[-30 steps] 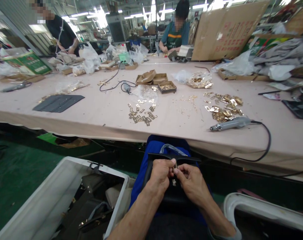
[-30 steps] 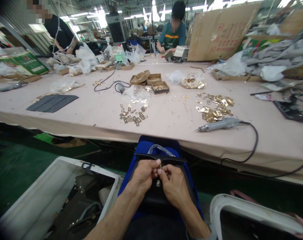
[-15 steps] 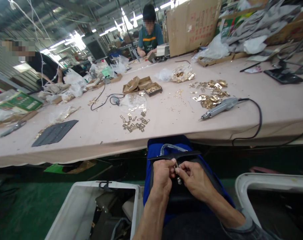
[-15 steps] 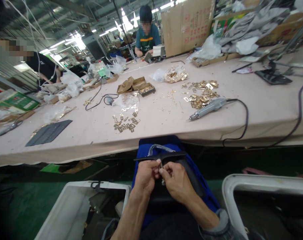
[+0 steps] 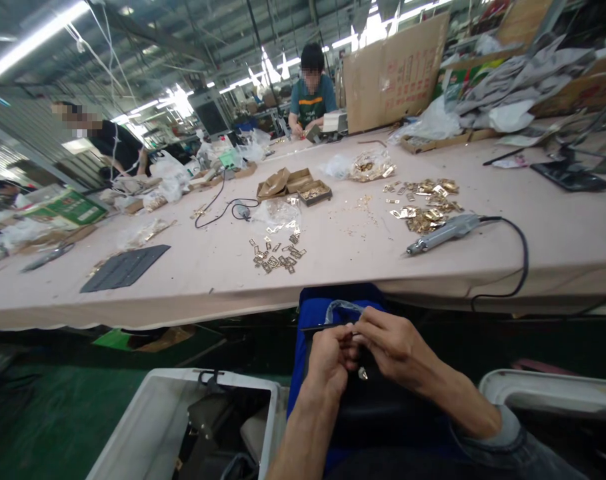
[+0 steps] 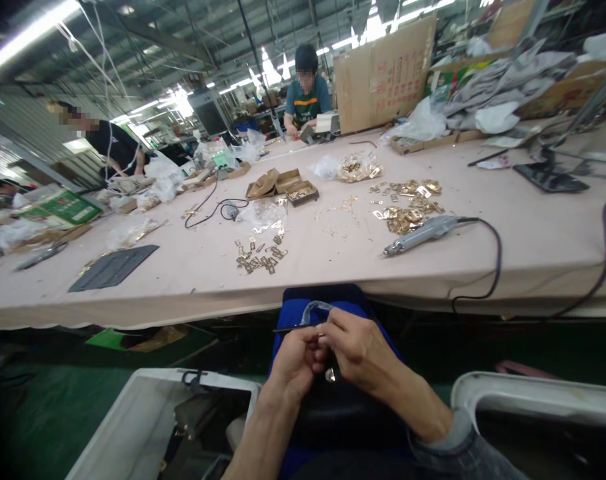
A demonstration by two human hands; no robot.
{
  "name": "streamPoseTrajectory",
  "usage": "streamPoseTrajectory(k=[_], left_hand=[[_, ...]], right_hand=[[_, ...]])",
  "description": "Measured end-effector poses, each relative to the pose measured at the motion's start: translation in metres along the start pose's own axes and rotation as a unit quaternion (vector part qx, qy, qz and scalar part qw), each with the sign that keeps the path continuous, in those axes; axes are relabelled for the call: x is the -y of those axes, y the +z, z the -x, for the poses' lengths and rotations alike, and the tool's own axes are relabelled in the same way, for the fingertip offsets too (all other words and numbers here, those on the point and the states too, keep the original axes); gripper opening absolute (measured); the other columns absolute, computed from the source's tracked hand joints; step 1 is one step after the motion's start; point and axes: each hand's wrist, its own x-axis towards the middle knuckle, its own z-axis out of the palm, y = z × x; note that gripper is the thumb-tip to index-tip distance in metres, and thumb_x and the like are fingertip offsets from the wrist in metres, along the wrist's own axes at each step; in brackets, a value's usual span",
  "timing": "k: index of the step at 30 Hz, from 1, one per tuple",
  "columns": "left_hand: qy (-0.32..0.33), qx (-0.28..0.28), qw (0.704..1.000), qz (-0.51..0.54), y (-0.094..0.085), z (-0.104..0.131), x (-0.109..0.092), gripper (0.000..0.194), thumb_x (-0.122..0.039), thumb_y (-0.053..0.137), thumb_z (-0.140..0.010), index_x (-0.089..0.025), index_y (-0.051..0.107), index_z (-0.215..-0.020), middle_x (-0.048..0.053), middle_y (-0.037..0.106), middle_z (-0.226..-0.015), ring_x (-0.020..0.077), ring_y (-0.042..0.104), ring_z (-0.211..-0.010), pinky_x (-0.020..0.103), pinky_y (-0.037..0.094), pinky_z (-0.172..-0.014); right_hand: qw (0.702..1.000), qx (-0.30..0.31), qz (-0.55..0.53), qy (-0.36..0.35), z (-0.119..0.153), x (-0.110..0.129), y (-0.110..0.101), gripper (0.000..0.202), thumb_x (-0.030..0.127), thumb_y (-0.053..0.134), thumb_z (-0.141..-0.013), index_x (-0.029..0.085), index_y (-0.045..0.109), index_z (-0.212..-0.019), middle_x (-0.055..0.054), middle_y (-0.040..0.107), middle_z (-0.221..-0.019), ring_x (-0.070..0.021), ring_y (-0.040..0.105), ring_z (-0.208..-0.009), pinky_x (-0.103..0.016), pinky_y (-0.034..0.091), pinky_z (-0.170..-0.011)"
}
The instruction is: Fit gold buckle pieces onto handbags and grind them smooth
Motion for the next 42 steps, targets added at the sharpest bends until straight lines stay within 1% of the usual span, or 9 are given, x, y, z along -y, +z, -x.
streamPoseTrajectory(k=[2, 4, 7, 9, 12, 17, 24, 34, 42], left_hand=[[0.098, -0.046, 0.992, -0.067, 0.002, 0.011, 0.003, 0.033, -0.041, 0.075, -0.075, -0.011, 0.063, -0.067, 0.003, 0.055, -0.057, 0.009, 0.044, -0.04, 0.019, 0.021, -0.035], [0.264, -0.102, 0.945, -0.165, 0.003, 0.022, 0.005, 0.033, -0.044, 0.074, -0.082, -0.011, 0.068, -0.076, 0.004, 0.06, -0.062, 0.0102, 0.05, -0.045, 0.019, 0.032, -0.039], [0.389, -0.056, 0.888, -0.239, 0.003, 0.031, 0.0, 0.029, -0.033, 0.073, -0.086, -0.013, 0.074, -0.107, 0.01, 0.073, -0.094, 0.0136, 0.065, -0.06, 0.021, 0.05, -0.055], [0.365, 0.017, 0.899, -0.242, 0.002, 0.027, -0.005, 0.031, -0.03, 0.068, -0.09, -0.012, 0.074, -0.116, 0.013, 0.075, -0.098, 0.0149, 0.068, -0.059, 0.022, 0.052, -0.054], [0.316, 0.054, 0.924, -0.209, -0.001, 0.013, -0.01, 0.033, -0.031, 0.068, -0.089, -0.005, 0.075, -0.109, 0.013, 0.074, -0.072, 0.0151, 0.064, -0.046, 0.02, 0.047, -0.042], [0.29, 0.021, 0.948, -0.127, 0.0, -0.003, -0.005, 0.034, -0.03, 0.076, -0.081, 0.0, 0.073, -0.098, 0.013, 0.071, -0.06, 0.0162, 0.064, -0.044, 0.02, 0.051, -0.043], [0.281, 0.02, 0.949, -0.14, 0.005, 0.001, 0.0, 0.029, -0.032, 0.073, -0.084, -0.004, 0.075, -0.092, 0.009, 0.068, -0.052, 0.0141, 0.059, -0.037, 0.018, 0.048, -0.039], [0.302, -0.09, 0.924, -0.216, 0.017, 0.012, -0.003, 0.028, -0.031, 0.064, -0.087, -0.012, 0.074, -0.069, 0.002, 0.057, -0.039, 0.0092, 0.043, -0.026, 0.015, 0.03, -0.031], [0.319, -0.122, 0.911, -0.229, 0.025, 0.022, -0.004, 0.03, -0.029, 0.062, -0.084, -0.014, 0.071, -0.06, 0.001, 0.055, -0.037, 0.0123, 0.049, -0.029, 0.018, 0.031, -0.034]], right_hand=[[0.998, -0.004, -0.045, 0.036, -0.013, -0.007, -0.01, 0.023, 0.016, 0.048, -0.101, 0.015, 0.067, -0.088, -0.005, 0.056, -0.083, -0.0159, 0.052, -0.074, -0.029, 0.039, -0.067], [0.994, 0.006, -0.088, 0.066, -0.025, -0.014, -0.019, 0.023, 0.02, 0.053, -0.1, 0.016, 0.068, -0.084, -0.003, 0.056, -0.08, -0.0151, 0.053, -0.073, -0.029, 0.039, -0.068], [0.984, 0.048, -0.139, 0.096, -0.037, -0.022, -0.027, 0.021, 0.024, 0.058, -0.098, 0.017, 0.069, -0.082, -0.001, 0.059, -0.077, -0.0146, 0.055, -0.072, -0.028, 0.041, -0.069], [0.976, 0.075, -0.165, 0.12, -0.04, -0.025, -0.026, 0.022, 0.027, 0.059, -0.098, 0.018, 0.069, -0.081, -0.001, 0.061, -0.075, -0.0143, 0.056, -0.071, -0.027, 0.042, -0.068], [0.964, 0.072, -0.188, 0.172, -0.04, -0.026, -0.02, 0.02, 0.031, 0.061, -0.096, 0.018, 0.071, -0.084, -0.001, 0.065, -0.078, -0.0148, 0.059, -0.071, -0.026, 0.044, -0.066], [0.957, 0.022, -0.195, 0.212, -0.034, -0.024, -0.008, 0.019, 0.029, 0.062, -0.093, 0.02, 0.075, -0.104, -0.002, 0.072, -0.087, -0.0151, 0.063, -0.07, -0.026, 0.046, -0.062], [0.934, -0.016, -0.246, 0.26, -0.029, -0.028, 0.002, 0.016, 0.025, 0.064, -0.086, 0.018, 0.077, -0.092, -0.002, 0.071, -0.079, -0.0168, 0.064, -0.07, -0.027, 0.048, -0.063], [0.924, -0.037, -0.26, 0.278, -0.025, -0.022, 0.004, 0.018, 0.025, 0.067, -0.082, 0.017, 0.08, -0.091, -0.001, 0.069, -0.072, -0.0154, 0.064, -0.064, -0.024, 0.047, -0.058], [0.871, -0.082, -0.335, 0.349, -0.025, -0.022, 0.012, 0.015, 0.027, 0.074, -0.071, 0.015, 0.077, -0.079, -0.002, 0.069, -0.063, -0.0152, 0.061, -0.051, -0.025, 0.046, -0.051]])
